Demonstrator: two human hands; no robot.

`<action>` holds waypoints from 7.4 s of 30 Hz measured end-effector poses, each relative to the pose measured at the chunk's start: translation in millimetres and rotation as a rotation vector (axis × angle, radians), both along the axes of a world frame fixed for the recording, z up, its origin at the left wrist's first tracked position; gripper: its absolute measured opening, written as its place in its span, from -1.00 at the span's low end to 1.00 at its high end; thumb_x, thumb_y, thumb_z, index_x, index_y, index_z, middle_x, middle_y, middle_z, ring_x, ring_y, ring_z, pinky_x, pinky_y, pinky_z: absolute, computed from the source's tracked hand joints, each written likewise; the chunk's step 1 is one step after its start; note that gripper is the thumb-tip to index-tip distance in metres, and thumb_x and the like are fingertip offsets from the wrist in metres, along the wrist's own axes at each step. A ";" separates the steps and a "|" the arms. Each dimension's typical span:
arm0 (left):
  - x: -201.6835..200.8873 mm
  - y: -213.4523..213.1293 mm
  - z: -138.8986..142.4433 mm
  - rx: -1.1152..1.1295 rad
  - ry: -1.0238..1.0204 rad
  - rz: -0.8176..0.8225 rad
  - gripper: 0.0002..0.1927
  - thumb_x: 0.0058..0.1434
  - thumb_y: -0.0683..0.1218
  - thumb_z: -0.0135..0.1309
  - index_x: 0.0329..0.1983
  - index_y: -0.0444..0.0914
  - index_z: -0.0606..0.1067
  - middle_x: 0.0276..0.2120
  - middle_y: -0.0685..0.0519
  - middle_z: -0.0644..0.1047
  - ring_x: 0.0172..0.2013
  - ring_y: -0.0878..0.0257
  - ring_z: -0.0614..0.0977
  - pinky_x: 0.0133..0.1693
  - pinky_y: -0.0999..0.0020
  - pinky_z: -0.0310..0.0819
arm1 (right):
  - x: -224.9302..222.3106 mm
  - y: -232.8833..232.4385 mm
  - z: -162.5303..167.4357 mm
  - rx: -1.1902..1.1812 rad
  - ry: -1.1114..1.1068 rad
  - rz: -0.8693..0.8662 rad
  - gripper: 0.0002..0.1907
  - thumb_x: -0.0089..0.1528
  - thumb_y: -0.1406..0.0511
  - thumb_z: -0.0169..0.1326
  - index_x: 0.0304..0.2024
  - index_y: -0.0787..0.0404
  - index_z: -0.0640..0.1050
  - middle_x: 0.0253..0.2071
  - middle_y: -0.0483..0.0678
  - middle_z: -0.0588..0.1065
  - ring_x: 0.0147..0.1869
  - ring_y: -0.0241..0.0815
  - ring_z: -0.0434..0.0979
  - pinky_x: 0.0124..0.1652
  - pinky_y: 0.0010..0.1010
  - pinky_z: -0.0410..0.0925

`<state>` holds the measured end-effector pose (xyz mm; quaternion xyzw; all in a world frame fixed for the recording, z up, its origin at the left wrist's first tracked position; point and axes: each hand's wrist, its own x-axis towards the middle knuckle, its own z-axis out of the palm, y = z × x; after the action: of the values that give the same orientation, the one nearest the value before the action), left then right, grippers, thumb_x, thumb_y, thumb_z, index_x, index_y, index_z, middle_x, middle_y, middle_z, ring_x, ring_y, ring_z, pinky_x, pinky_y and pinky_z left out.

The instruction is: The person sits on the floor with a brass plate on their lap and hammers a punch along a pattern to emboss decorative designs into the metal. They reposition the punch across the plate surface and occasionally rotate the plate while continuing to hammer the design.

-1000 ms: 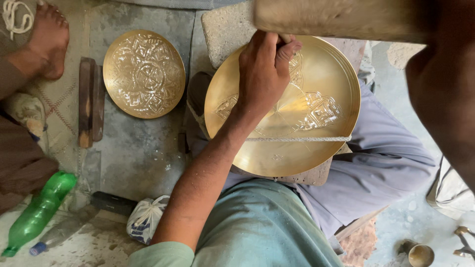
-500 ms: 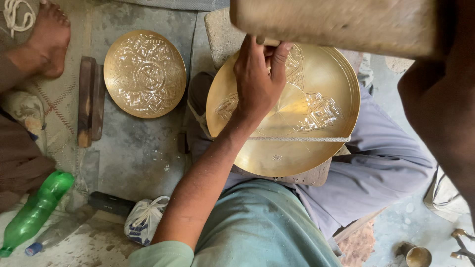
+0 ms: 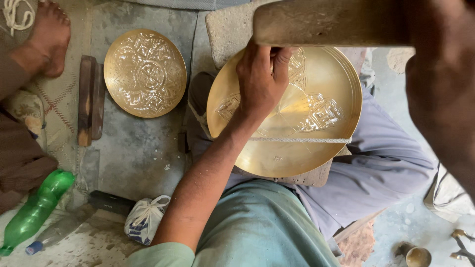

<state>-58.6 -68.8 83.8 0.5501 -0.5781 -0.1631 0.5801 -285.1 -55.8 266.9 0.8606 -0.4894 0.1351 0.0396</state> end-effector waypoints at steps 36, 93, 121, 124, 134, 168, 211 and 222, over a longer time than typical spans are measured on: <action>-9.0 -6.9 40.4 -0.030 -0.148 -0.143 -0.59 0.49 -0.04 0.07 0.28 -0.30 0.32 -0.11 -0.06 0.55 -0.16 0.06 0.66 -0.12 0.20 0.59 | -35.2 24.3 10.7 0.028 -0.062 -0.125 -0.56 0.25 0.69 -0.04 0.16 0.37 0.37 -0.12 0.21 0.41 -0.13 0.12 0.53 -0.10 -0.24 0.40; -37.0 -58.4 71.9 0.073 -0.508 -0.622 -0.68 0.29 -0.40 0.06 0.06 -0.25 0.48 -0.23 -0.04 0.48 -0.17 0.06 0.72 -0.19 0.23 0.65 | -108.2 -6.6 -124.2 0.131 -0.845 -0.150 -0.62 0.38 0.64 -0.04 0.22 0.37 0.33 0.14 0.14 0.43 0.18 0.01 0.48 0.22 -0.43 0.38; -26.5 -46.2 69.9 0.043 -0.407 -0.621 -0.53 0.33 -0.36 0.23 0.21 -0.19 0.38 -0.13 -0.02 0.49 -0.12 0.03 0.67 -0.14 0.21 0.62 | -132.6 7.5 -136.1 0.116 -0.536 -0.228 -0.58 0.35 0.64 -0.09 0.25 0.39 0.33 0.10 0.17 0.46 0.18 -0.03 0.55 0.16 -0.35 0.42; -27.2 -48.5 63.5 0.087 -0.417 -0.628 -0.53 0.32 -0.36 0.21 0.21 -0.16 0.39 -0.16 -0.01 0.49 -0.14 0.06 0.68 -0.15 0.25 0.67 | -136.8 8.1 -146.0 0.092 -0.530 -0.208 -0.59 0.36 0.64 -0.09 0.25 0.40 0.33 0.11 0.17 0.45 0.19 -0.02 0.55 0.17 -0.36 0.43; -36.4 -60.0 52.5 0.097 -0.500 -0.590 -0.64 0.36 -0.40 0.07 0.12 -0.18 0.40 -0.19 0.02 0.46 -0.14 0.12 0.74 -0.17 0.31 0.71 | -137.5 -8.3 -160.8 0.174 -0.696 -0.200 -0.62 0.34 0.62 -0.07 0.21 0.42 0.35 0.13 0.17 0.45 0.15 -0.01 0.53 0.15 -0.38 0.44; 58.2 79.2 41.8 0.076 0.090 -0.220 -0.81 0.57 -0.29 0.08 0.14 -0.37 0.34 -0.05 -0.02 0.48 -0.17 0.32 0.66 -0.15 0.42 0.67 | -139.1 129.2 -145.9 0.326 -0.497 -0.763 -0.63 0.23 0.31 0.24 -0.09 0.46 0.41 -0.28 0.20 0.55 -0.28 -0.03 0.57 -0.26 -0.27 0.43; 63.1 459.8 -23.6 0.693 -0.410 0.190 -0.67 0.05 -0.12 0.16 -0.09 -0.31 0.55 -0.21 -0.34 0.57 -0.13 -0.31 0.58 -0.09 -0.10 0.46 | -179.4 412.3 -167.8 0.629 -0.259 -1.055 -0.37 0.09 0.04 0.37 0.03 0.32 0.52 -0.22 0.24 0.61 -0.10 0.25 0.63 -0.08 -0.05 0.41; 37.7 401.2 2.7 0.471 0.103 0.174 -0.69 0.51 -0.03 -0.16 0.13 -0.34 0.38 -0.20 -0.07 0.54 -0.30 0.10 0.66 -0.25 0.23 0.59 | -98.4 370.9 -140.4 0.456 -0.800 -0.608 -0.51 0.33 0.19 0.05 0.25 0.30 0.41 0.09 0.14 0.54 -0.01 -0.11 0.59 -0.11 -0.39 0.43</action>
<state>-20.9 332.4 86.5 0.7085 -0.4443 -0.2707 0.4768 -383.5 315.1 126.5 0.5488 -0.7098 0.3245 -0.2995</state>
